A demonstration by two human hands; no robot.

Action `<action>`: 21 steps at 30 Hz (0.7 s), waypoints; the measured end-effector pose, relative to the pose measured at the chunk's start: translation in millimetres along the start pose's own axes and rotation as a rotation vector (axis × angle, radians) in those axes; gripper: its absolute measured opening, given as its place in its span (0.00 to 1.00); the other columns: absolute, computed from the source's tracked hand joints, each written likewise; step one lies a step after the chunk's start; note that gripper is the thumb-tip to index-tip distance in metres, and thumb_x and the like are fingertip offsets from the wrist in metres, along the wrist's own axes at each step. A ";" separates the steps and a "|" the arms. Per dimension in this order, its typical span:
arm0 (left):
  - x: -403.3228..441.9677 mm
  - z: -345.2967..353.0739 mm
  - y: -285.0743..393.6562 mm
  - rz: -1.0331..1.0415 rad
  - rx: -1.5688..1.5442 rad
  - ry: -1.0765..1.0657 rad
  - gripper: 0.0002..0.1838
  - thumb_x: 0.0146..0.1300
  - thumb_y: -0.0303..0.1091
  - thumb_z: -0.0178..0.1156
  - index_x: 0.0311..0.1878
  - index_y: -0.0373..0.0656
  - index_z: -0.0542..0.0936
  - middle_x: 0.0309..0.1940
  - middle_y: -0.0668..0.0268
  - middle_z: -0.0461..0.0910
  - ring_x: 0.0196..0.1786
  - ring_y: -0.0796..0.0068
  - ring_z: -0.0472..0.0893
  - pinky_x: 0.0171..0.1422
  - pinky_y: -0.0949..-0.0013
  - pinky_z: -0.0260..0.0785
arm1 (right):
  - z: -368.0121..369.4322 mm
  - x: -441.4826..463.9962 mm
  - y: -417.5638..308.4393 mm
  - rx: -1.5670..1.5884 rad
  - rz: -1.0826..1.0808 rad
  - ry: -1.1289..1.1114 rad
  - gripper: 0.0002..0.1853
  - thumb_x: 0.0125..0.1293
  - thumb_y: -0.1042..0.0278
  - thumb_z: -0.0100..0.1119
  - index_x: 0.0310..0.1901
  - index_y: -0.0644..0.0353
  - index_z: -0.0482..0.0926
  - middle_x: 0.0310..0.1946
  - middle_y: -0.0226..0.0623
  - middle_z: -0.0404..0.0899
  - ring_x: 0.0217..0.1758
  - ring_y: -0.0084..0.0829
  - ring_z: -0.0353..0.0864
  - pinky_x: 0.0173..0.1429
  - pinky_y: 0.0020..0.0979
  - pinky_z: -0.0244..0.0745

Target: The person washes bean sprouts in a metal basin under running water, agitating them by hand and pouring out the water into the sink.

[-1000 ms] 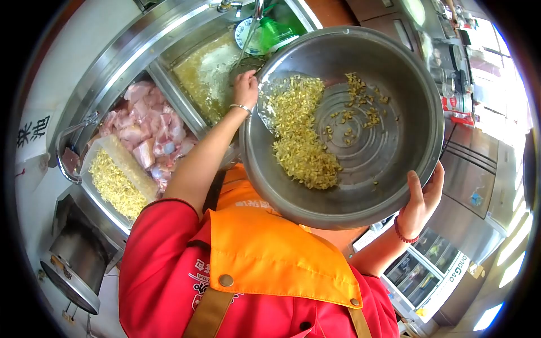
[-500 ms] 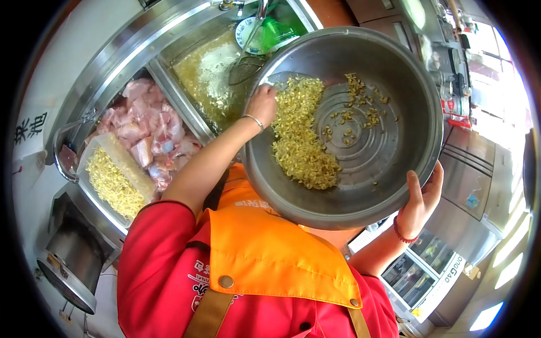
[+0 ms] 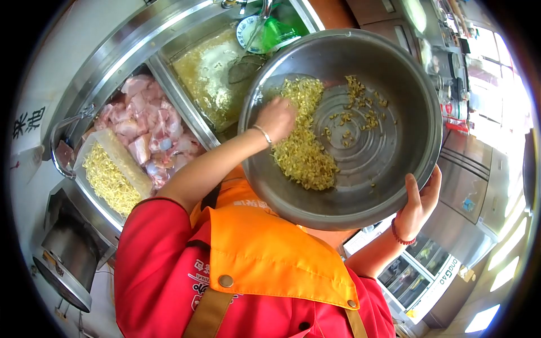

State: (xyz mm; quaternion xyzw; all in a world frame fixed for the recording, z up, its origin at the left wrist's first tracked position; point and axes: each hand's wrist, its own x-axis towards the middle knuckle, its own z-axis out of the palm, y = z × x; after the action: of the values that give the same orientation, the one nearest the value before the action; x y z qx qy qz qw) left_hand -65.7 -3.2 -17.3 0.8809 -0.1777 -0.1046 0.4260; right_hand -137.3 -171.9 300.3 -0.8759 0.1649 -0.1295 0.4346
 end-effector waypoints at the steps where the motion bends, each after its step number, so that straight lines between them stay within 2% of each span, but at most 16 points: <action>1: 1.7 -4.2 -15.2 0.033 -0.025 0.160 0.21 0.64 0.27 0.57 0.61 0.38 0.75 0.60 0.52 0.73 0.62 0.51 0.73 0.68 0.56 0.67 | -0.1 0.3 0.4 0.000 -0.007 -0.002 0.27 0.63 0.87 0.54 0.65 0.70 0.66 0.53 0.39 0.77 0.54 0.29 0.76 0.62 0.29 0.67; 2: 5.1 -7.6 -31.7 0.067 -0.049 0.319 0.20 0.64 0.27 0.56 0.60 0.40 0.77 0.59 0.53 0.74 0.62 0.52 0.74 0.68 0.56 0.68 | 0.0 0.3 0.7 0.000 -0.014 -0.003 0.27 0.63 0.87 0.55 0.65 0.70 0.66 0.53 0.39 0.77 0.54 0.29 0.76 0.62 0.29 0.68; 4: 16.7 6.8 -74.4 -0.113 -0.109 0.649 0.15 0.67 0.30 0.53 0.54 0.39 0.79 0.50 0.56 0.78 0.54 0.56 0.77 0.59 0.59 0.71 | 0.7 0.0 0.0 -0.008 -0.023 0.000 0.27 0.63 0.87 0.55 0.65 0.69 0.66 0.52 0.40 0.77 0.54 0.29 0.76 0.62 0.29 0.68; 7: 21.8 15.2 -112.7 -0.431 -0.489 0.558 0.13 0.68 0.32 0.54 0.52 0.40 0.81 0.49 0.55 0.80 0.49 0.58 0.81 0.56 0.61 0.73 | 4.5 -1.7 -3.1 -0.001 -0.036 -0.011 0.27 0.63 0.86 0.55 0.65 0.69 0.66 0.52 0.40 0.77 0.54 0.29 0.77 0.62 0.29 0.68; 10: 27.2 28.3 -130.5 -0.410 -0.614 0.560 0.14 0.70 0.35 0.54 0.52 0.40 0.81 0.48 0.54 0.82 0.46 0.60 0.83 0.55 0.63 0.74 | 5.9 -3.8 -6.2 0.008 -0.028 -0.019 0.26 0.63 0.86 0.55 0.64 0.69 0.66 0.52 0.40 0.78 0.53 0.29 0.77 0.61 0.29 0.69; 16: 24.8 25.9 -124.7 -0.565 -0.697 0.488 0.15 0.71 0.35 0.53 0.54 0.40 0.81 0.51 0.52 0.82 0.50 0.57 0.83 0.57 0.62 0.73 | 6.3 -3.9 -5.7 -0.020 -0.030 -0.014 0.26 0.63 0.87 0.55 0.64 0.70 0.66 0.51 0.40 0.78 0.52 0.28 0.77 0.60 0.28 0.70; 19: 21.3 26.8 -124.8 -0.571 -0.625 0.520 0.16 0.71 0.35 0.53 0.57 0.41 0.80 0.53 0.52 0.81 0.52 0.57 0.82 0.58 0.62 0.73 | 7.4 -4.2 -6.2 -0.025 -0.035 -0.010 0.27 0.63 0.87 0.55 0.64 0.70 0.66 0.51 0.39 0.78 0.51 0.27 0.77 0.59 0.27 0.70; 21: 17.7 30.2 -124.3 -0.494 -0.553 0.548 0.17 0.70 0.34 0.54 0.59 0.42 0.79 0.53 0.52 0.80 0.53 0.58 0.81 0.59 0.62 0.72 | 7.9 -4.8 -6.5 -0.023 -0.031 -0.015 0.27 0.63 0.87 0.55 0.64 0.70 0.66 0.50 0.39 0.78 0.51 0.27 0.77 0.59 0.27 0.70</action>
State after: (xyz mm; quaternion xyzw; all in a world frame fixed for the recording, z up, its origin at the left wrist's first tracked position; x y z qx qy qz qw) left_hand -31.8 39.5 -134.4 0.7453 0.1916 -0.0096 0.6385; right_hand -137.6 -160.7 300.4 -0.8841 0.1496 -0.1277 0.4239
